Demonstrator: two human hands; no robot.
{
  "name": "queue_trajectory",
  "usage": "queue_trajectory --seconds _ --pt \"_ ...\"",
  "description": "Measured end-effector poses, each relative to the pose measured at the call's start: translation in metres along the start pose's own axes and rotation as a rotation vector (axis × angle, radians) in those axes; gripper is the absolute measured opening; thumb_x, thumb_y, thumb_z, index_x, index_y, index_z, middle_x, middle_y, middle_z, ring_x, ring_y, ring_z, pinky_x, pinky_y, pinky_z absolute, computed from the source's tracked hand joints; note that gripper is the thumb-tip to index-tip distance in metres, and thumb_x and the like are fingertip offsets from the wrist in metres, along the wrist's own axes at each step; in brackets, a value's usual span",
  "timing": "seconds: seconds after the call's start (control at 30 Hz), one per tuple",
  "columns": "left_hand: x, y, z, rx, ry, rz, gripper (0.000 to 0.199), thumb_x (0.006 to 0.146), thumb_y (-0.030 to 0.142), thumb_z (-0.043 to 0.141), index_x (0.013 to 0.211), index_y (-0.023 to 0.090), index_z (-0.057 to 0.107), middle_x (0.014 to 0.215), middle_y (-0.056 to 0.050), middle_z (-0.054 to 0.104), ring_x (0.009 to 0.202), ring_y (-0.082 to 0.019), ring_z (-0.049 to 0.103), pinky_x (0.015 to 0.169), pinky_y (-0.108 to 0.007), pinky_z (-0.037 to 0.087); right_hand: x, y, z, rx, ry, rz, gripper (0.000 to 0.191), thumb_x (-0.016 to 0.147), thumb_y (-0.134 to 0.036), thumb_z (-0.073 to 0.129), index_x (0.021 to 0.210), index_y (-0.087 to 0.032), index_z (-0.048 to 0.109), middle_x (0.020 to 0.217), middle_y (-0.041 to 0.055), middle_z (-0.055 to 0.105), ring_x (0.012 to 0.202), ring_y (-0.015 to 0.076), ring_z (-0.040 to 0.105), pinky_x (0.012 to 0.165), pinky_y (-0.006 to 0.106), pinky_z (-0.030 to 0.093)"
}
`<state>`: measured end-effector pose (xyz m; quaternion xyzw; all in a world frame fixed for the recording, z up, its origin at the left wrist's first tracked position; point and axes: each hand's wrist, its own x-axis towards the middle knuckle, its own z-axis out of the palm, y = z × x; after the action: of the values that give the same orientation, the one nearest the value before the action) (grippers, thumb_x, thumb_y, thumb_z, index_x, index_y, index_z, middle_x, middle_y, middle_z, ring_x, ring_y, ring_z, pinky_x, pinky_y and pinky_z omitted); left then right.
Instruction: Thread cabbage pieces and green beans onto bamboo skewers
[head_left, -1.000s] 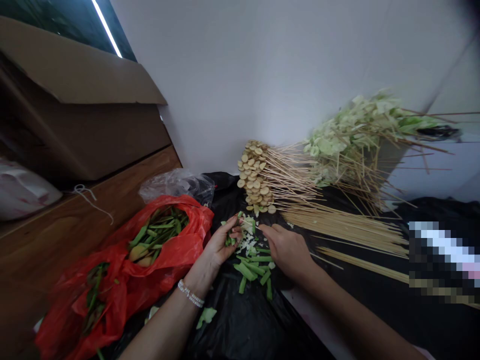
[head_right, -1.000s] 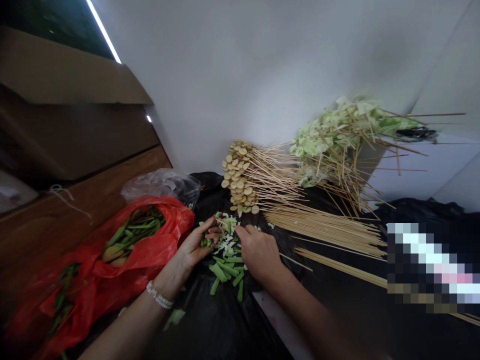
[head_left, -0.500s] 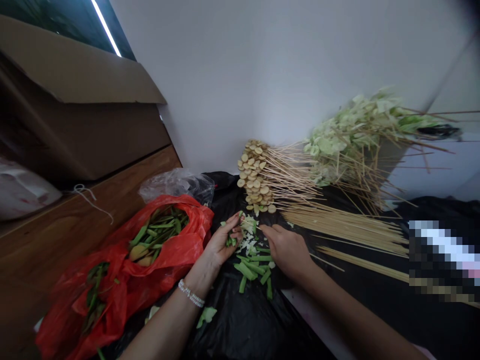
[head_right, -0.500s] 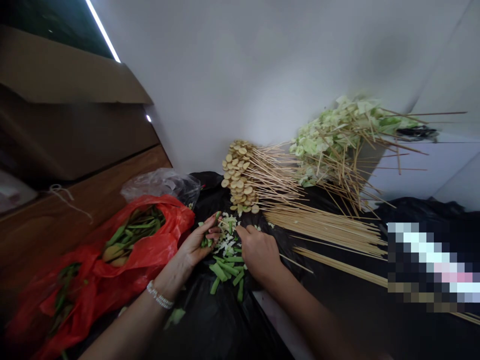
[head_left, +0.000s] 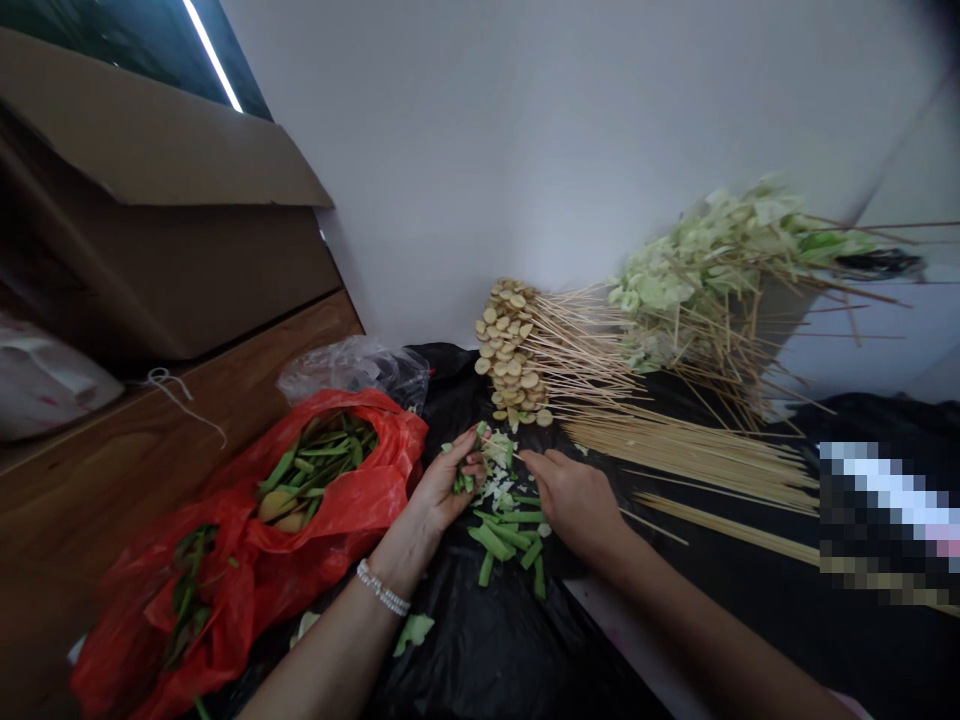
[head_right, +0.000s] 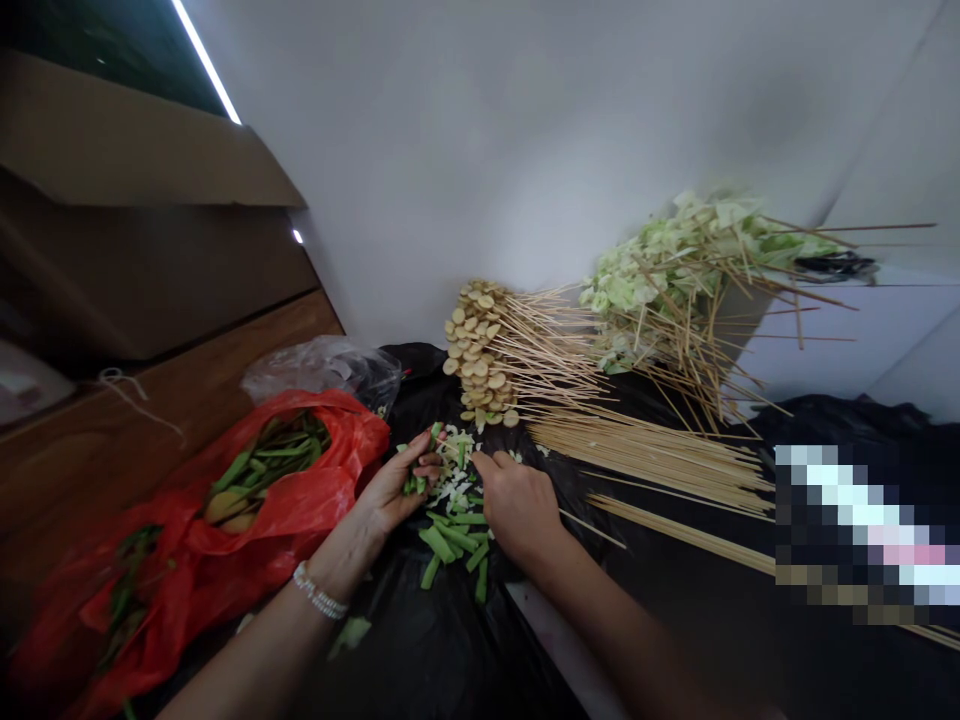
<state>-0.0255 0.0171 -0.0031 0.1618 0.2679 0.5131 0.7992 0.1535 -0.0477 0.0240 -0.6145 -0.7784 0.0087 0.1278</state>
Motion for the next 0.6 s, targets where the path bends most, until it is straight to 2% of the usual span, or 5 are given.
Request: queue_trajectory --seconds 0.2,0.33,0.6 --pt "-0.0026 0.0013 0.0044 -0.015 0.012 -0.028 0.012 0.082 0.010 0.062 0.094 0.012 0.062 0.091 -0.005 0.064 0.050 0.000 0.047 0.038 -0.009 0.037 0.0008 0.0001 0.0005 -0.006 0.002 0.012 0.034 0.095 -0.022 0.036 0.119 -0.029 0.058 0.091 0.0021 0.065 0.077 0.0151 0.063 0.059 0.024 0.036" --pt "-0.0013 0.0016 0.0039 -0.007 0.023 -0.008 0.018 0.081 0.004 0.061 0.097 0.012 0.063 0.096 -0.006 0.065 0.050 0.000 0.048 0.039 -0.009 0.039 0.0005 0.0003 0.0007 -0.003 0.011 0.009 0.033 0.094 -0.021 0.037 0.118 -0.029 0.059 0.092 0.0016 0.065 0.077 0.0153 0.063 0.058 0.024 0.036" --pt "0.0020 -0.0004 -0.0029 0.014 -0.030 0.005 0.022 0.075 0.004 0.069 0.095 0.013 0.065 0.098 -0.004 0.064 0.048 0.003 0.045 0.038 -0.006 0.037 -0.0002 0.0000 -0.0016 -0.007 -0.001 0.005 0.033 0.094 -0.020 0.037 0.119 -0.029 0.057 0.093 0.0021 0.065 0.078 0.0137 0.063 0.057 0.024 0.035"
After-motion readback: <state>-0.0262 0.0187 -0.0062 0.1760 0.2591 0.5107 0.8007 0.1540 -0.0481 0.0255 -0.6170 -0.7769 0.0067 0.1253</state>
